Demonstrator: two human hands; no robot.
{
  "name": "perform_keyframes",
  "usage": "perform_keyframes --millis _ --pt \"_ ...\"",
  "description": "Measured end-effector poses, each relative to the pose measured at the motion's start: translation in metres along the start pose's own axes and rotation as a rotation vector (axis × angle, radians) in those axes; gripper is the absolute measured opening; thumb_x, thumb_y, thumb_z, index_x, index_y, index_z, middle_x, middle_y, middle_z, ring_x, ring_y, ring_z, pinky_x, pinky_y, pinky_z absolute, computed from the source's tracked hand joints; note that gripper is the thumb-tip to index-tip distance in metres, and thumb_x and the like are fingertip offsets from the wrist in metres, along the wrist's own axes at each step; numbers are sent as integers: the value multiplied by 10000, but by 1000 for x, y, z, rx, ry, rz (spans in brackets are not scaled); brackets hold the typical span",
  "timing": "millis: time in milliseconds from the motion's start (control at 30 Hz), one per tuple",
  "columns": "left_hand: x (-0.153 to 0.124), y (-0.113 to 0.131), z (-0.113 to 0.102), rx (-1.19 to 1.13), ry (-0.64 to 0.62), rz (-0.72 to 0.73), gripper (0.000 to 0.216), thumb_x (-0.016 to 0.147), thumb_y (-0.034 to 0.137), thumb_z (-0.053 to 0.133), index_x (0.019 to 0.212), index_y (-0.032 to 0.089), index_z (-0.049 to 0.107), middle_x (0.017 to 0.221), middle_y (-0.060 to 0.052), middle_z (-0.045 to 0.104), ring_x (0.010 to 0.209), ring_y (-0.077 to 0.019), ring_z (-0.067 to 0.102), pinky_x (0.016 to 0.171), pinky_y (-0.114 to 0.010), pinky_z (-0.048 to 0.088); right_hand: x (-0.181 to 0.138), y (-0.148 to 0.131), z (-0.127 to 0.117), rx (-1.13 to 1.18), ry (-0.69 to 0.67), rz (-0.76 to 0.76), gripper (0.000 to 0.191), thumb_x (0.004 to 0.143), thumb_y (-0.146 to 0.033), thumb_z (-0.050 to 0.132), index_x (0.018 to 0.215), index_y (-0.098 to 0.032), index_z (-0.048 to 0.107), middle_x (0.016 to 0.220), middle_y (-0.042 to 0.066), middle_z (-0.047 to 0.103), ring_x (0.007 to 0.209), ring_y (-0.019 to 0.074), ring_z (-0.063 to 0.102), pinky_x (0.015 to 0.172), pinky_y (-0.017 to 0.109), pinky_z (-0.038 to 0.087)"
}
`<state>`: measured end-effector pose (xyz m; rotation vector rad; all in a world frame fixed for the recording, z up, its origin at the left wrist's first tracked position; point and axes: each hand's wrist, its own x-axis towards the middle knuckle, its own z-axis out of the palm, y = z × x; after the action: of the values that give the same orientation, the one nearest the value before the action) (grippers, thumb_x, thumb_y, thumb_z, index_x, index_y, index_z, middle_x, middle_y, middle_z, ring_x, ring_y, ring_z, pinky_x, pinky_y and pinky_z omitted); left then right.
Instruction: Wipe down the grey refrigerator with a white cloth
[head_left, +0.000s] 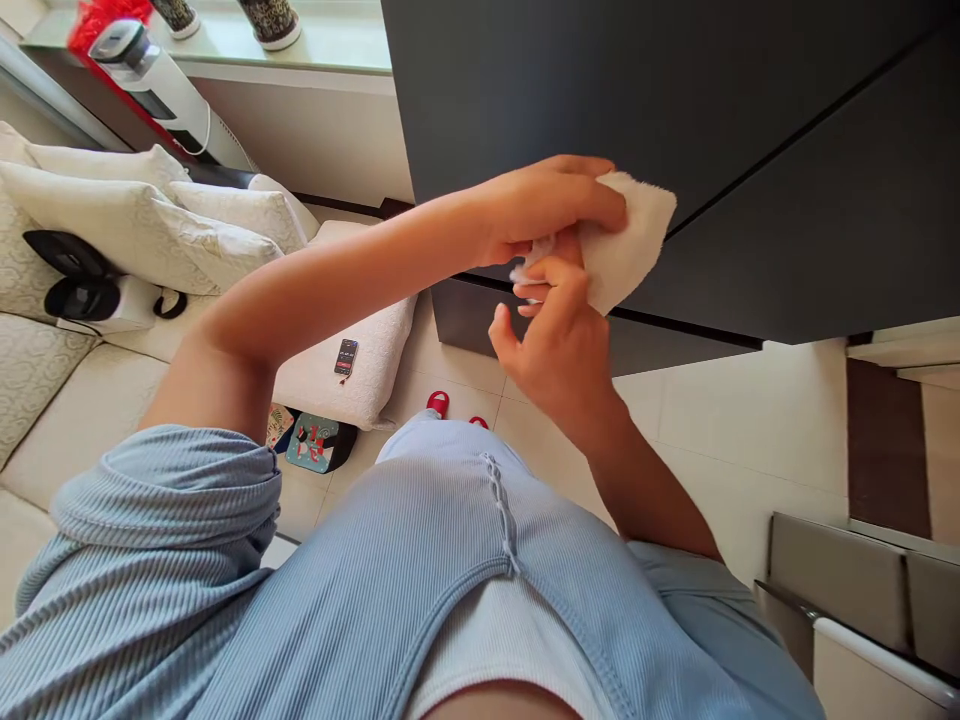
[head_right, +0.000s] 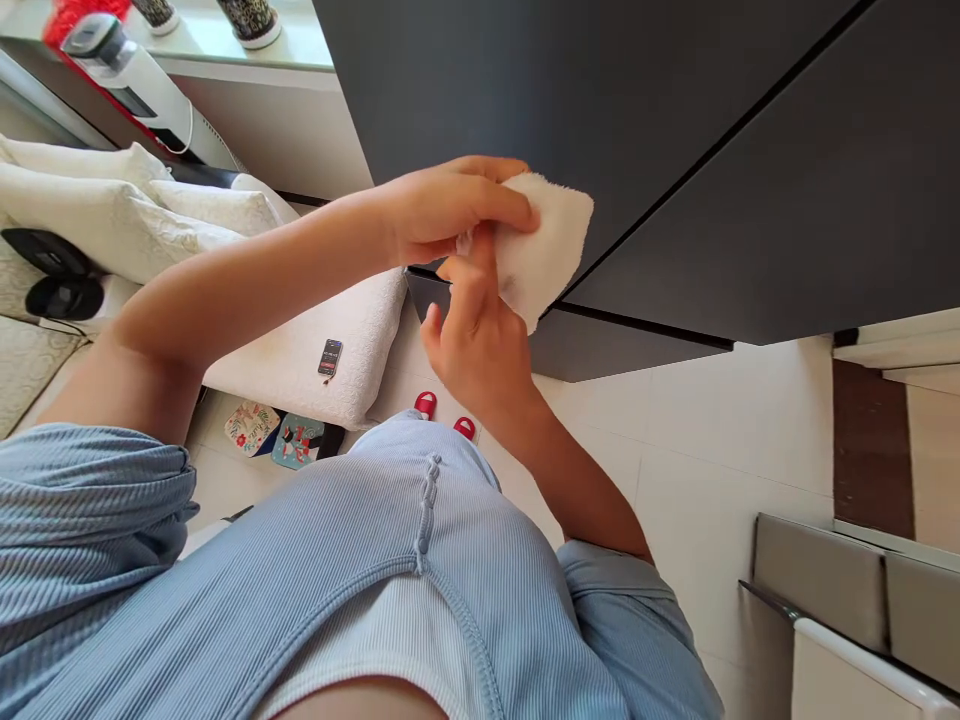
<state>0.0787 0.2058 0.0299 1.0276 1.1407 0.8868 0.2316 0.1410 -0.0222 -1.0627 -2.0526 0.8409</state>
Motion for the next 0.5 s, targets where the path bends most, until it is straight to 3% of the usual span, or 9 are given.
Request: perform_keyframes --millis 67,133,167,200,233,333,367,400,500 --pt "-1 3 -8 108 -167 171 213 954 96 606 827 205 475 729 67 503 679 -60 546 637 -252 352 -1 0 -13 74 123 -141 163 941 -351 694 1069 -269 635 1178 42 685 1039 236 699 953 430 607" --pt "-4 9 -18 258 -247 366 181 954 87 623 859 181 501 800 76 483 735 -38 540 673 -224 349 7 7 -32 120 408 -248 94 970 -353 699 1053 -319 669 1177 4 673 1080 220 676 956 397 586" --pt "-7 14 -23 343 -299 436 150 953 78 634 882 158 529 837 77 482 767 -28 547 696 -207 350 14 12 -41 155 498 -266 149 961 -368 728 1105 -364 690 1234 -16 651 1164 220 646 987 385 569" --pt "-10 19 -26 420 -345 479 118 953 72 644 905 136 559 867 79 485 805 -24 562 720 -192 353 21 20 -48 228 489 -256 262 934 -406 774 1183 -420 696 1313 -40 623 1267 220 600 1036 374 546" --pt "-13 23 -29 481 -379 504 89 958 74 652 925 120 584 886 80 488 845 -25 579 741 -179 356 28 29 -54 338 379 -217 391 890 -472 822 1257 -457 687 1389 -57 593 1362 221 545 1097 368 517" --pt "-20 30 -26 567 -454 528 38 969 102 672 985 105 637 935 78 518 950 -48 622 770 -153 381 40 56 -56 691 -72 -47 600 776 -677 857 1273 -369 725 1396 15 644 1444 255 507 1200 424 465" --pt "-21 29 -21 571 -430 500 43 968 111 677 997 104 646 963 71 540 982 -69 640 776 -156 400 40 63 -53 746 -110 -13 584 768 -688 857 1212 -323 755 1325 48 690 1416 275 541 1194 448 474" --pt "-23 27 -16 562 -352 452 43 972 121 675 1002 102 651 997 58 566 1008 -96 662 777 -166 422 38 68 -51 758 -65 -12 540 776 -671 861 1145 -285 778 1240 67 723 1359 289 590 1169 459 492" --pt "-25 15 5 493 96 233 73 1010 144 600 999 90 649 1104 -1 637 1052 -190 717 775 -223 500 31 76 -47 632 165 -90 387 874 -574 815 1095 -257 792 1076 43 744 1151 253 700 1047 418 554"
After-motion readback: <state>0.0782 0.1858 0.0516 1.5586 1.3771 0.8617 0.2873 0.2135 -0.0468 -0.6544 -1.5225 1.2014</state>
